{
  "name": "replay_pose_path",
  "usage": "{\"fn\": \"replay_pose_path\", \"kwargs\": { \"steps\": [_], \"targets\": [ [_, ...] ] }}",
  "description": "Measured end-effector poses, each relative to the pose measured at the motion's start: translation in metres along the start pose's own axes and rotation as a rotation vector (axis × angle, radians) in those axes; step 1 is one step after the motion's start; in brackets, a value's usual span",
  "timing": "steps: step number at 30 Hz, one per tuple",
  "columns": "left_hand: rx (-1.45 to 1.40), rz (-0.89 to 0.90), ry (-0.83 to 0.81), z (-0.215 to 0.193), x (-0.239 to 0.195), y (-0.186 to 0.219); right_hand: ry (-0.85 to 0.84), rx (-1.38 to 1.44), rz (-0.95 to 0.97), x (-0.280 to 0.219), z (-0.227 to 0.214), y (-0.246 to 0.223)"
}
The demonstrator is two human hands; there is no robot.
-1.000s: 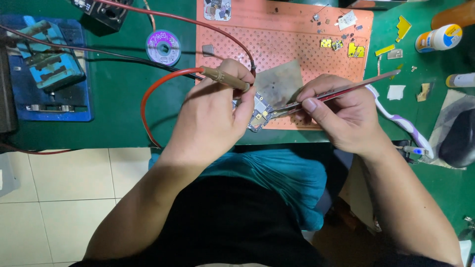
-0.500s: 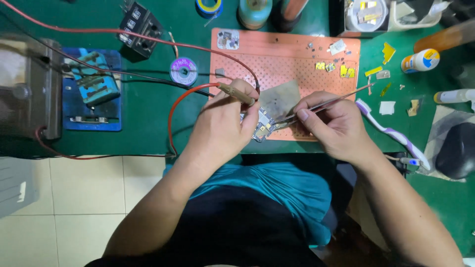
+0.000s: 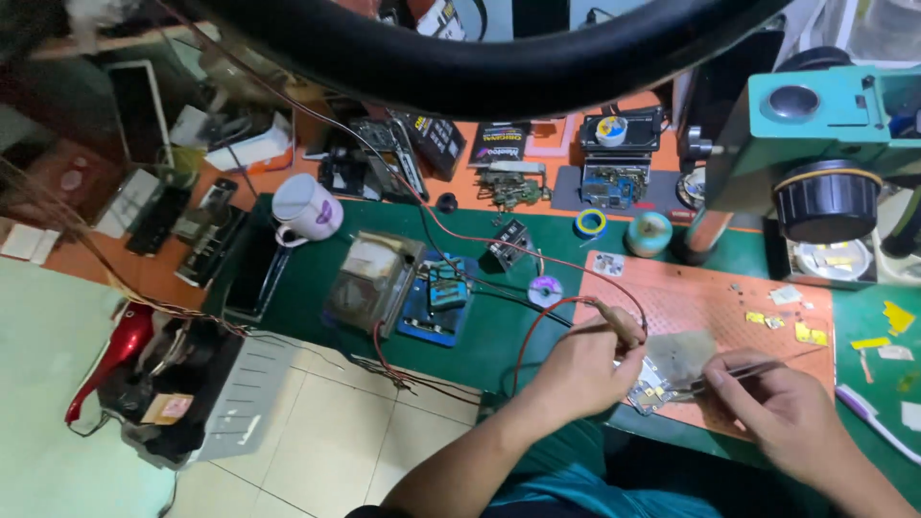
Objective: The person uses a soldering iron and tweezers to work on a small circuit board placed on an orange mat. They apply heat to specific points on the board, manipulate components with tweezers, and briefly use a computer mouse. The person then picks up the board to inspect the soldered connections.
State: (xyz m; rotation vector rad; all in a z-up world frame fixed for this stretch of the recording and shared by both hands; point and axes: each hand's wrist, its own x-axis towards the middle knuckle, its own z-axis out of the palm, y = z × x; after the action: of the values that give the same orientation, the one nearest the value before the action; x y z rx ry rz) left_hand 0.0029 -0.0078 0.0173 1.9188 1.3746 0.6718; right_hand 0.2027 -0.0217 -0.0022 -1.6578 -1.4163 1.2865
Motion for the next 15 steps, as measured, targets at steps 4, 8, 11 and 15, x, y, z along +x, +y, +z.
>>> {"fn": "replay_pose_path", "kwargs": {
  "steps": [4,8,11,15],
  "targets": [
    [0.014,-0.063,-0.063,-0.009,-0.001,0.011,-0.001,0.043,-0.028,0.001,0.001,0.002],
    [0.006,-0.107,-0.086,-0.012,-0.003,0.014,0.025,-0.028,0.069,0.000,0.002,-0.003],
    [0.003,-0.114,-0.090,-0.013,-0.002,0.017,0.034,-0.047,0.071,0.000,0.002,-0.007],
    [-0.010,-0.083,-0.082,-0.011,-0.003,0.014,0.035,-0.012,0.070,-0.002,0.003,-0.009]
  ]
}}
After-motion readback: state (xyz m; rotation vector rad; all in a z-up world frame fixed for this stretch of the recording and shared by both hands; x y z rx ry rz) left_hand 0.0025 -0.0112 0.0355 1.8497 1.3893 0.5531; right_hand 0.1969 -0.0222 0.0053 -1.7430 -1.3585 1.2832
